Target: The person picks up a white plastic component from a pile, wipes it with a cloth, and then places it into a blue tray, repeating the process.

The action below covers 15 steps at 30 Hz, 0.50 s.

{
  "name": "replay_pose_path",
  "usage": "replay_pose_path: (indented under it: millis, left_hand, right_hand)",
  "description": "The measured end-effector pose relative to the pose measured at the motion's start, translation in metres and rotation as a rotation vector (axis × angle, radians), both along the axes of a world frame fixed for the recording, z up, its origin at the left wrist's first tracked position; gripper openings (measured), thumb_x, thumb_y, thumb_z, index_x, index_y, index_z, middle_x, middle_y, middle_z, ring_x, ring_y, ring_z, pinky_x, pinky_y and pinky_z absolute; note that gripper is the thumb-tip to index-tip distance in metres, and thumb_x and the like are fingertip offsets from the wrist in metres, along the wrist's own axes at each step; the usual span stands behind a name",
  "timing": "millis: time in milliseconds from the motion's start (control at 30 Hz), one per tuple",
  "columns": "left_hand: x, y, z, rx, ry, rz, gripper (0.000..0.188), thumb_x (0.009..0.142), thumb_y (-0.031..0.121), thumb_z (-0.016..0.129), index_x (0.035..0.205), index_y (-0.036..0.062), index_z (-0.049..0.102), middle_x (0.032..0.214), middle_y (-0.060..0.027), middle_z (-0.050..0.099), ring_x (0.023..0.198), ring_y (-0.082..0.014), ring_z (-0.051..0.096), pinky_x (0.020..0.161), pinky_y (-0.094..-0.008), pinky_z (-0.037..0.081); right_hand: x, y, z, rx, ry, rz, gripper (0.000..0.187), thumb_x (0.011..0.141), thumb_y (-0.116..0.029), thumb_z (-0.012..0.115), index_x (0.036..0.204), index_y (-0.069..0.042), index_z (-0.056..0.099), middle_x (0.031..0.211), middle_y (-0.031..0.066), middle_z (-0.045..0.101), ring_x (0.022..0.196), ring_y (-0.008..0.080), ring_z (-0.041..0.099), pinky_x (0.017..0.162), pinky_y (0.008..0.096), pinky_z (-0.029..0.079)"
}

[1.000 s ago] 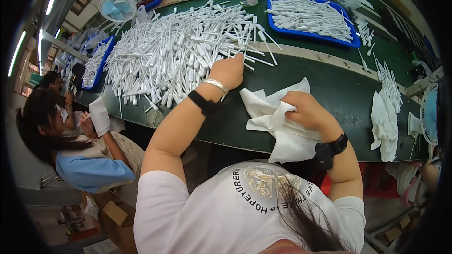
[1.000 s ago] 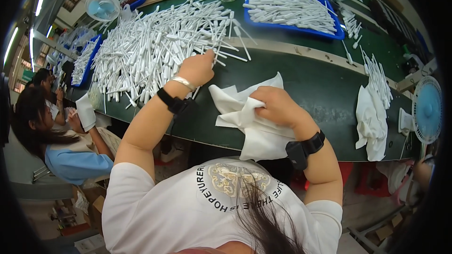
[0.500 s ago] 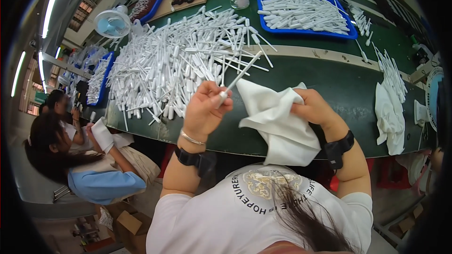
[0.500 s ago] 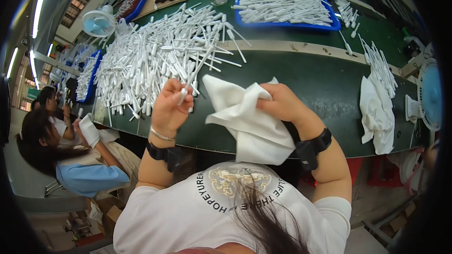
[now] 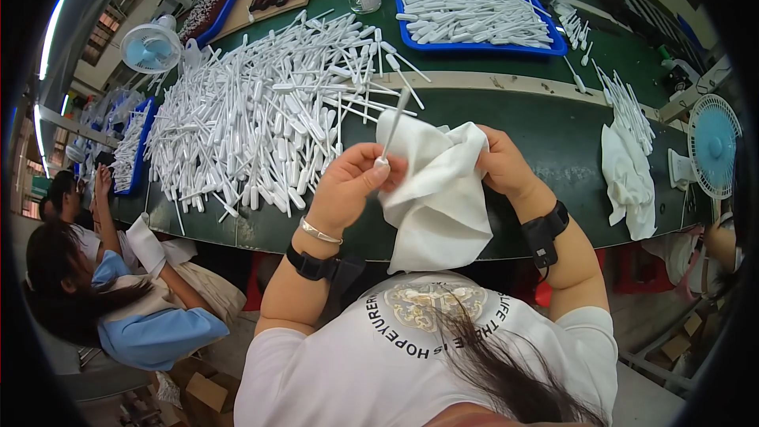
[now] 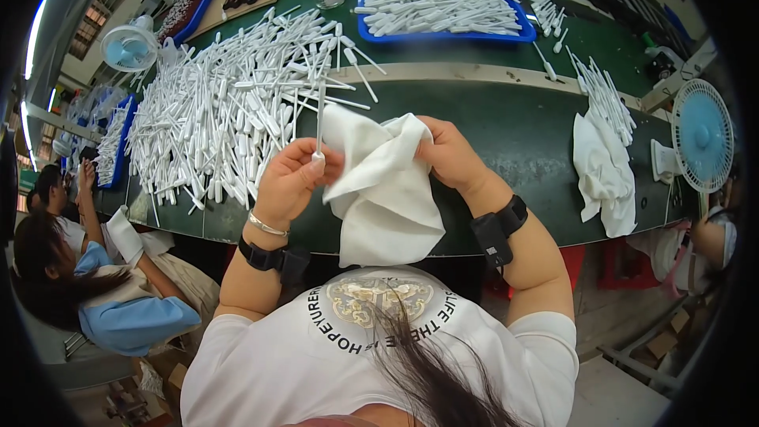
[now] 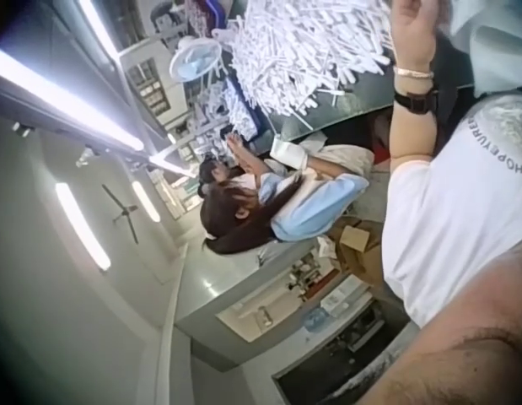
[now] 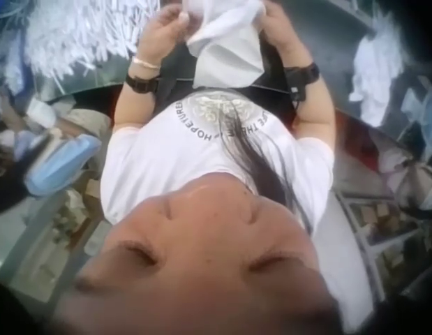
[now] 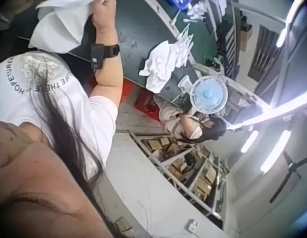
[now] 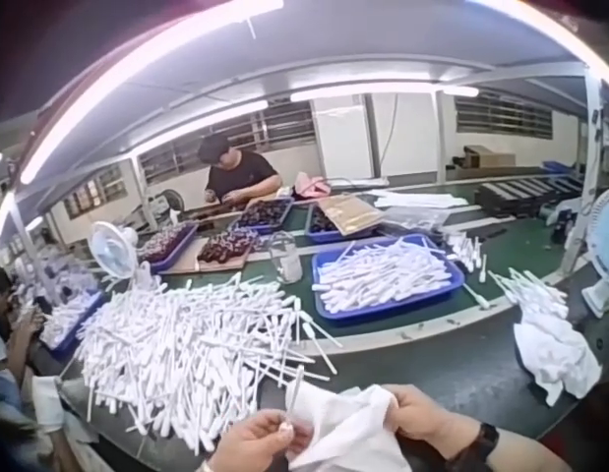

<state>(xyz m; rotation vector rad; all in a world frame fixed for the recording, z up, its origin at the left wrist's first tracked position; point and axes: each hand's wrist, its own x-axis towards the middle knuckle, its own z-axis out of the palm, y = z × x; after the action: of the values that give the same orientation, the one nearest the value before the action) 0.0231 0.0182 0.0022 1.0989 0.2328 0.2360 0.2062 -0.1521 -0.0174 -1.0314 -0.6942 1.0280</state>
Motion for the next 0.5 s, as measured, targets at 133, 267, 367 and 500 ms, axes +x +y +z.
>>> replay_pose_path:
  millis: [133,267,367,500]
  left_hand:
    - [0.009,-0.003,-0.002,0.084,-0.055,0.187,0.023,0.082,0.006,0.052,0.104,0.0013,0.051,0.102,-0.0113,0.057,0.082,-0.0157,0.058,0.07,-0.0252,0.048]
    - [0.019,0.001,-0.014,0.004,0.018,0.039,0.022,0.081,0.006,0.054,0.102,0.0006,0.052,0.091,-0.0066,0.06,0.08,-0.0126,0.057,0.066,-0.0235,0.047]
    - [0.019,-0.002,-0.021,0.052,0.071,-0.083,0.022,0.081,0.006,0.054,0.103,0.0,0.052,0.091,-0.0067,0.059,0.08,-0.0127,0.057,0.067,-0.024,0.048]
    - [0.018,0.01,0.01,-0.005,-0.004,0.047,0.024,0.081,0.005,0.054,0.104,-0.0012,0.051,0.09,-0.0074,0.059,0.08,-0.0132,0.058,0.069,-0.0253,0.048]
  right_hand:
    - [-0.002,-0.001,0.004,0.038,0.13,0.016,0.023,0.079,-0.011,0.059,0.101,-0.001,0.056,0.093,0.0036,0.059,0.086,0.012,0.055,0.076,0.0257,0.044]
    - [0.0,-0.001,-0.001,0.045,0.063,-0.008,0.022,0.08,-0.011,0.059,0.099,-0.001,0.056,0.09,0.0038,0.059,0.084,0.0124,0.056,0.076,0.0264,0.045]
    - [0.004,-0.003,-0.001,-0.017,-0.05,-0.07,0.022,0.078,-0.001,0.051,0.1,-0.002,0.055,0.093,0.0066,0.059,0.084,0.0159,0.058,0.075,0.0287,0.047]
    - [0.03,-0.019,0.01,0.196,0.07,-0.344,0.022,0.078,-0.006,0.053,0.1,-0.003,0.055,0.094,0.0086,0.06,0.084,0.0191,0.059,0.075,0.032,0.048]
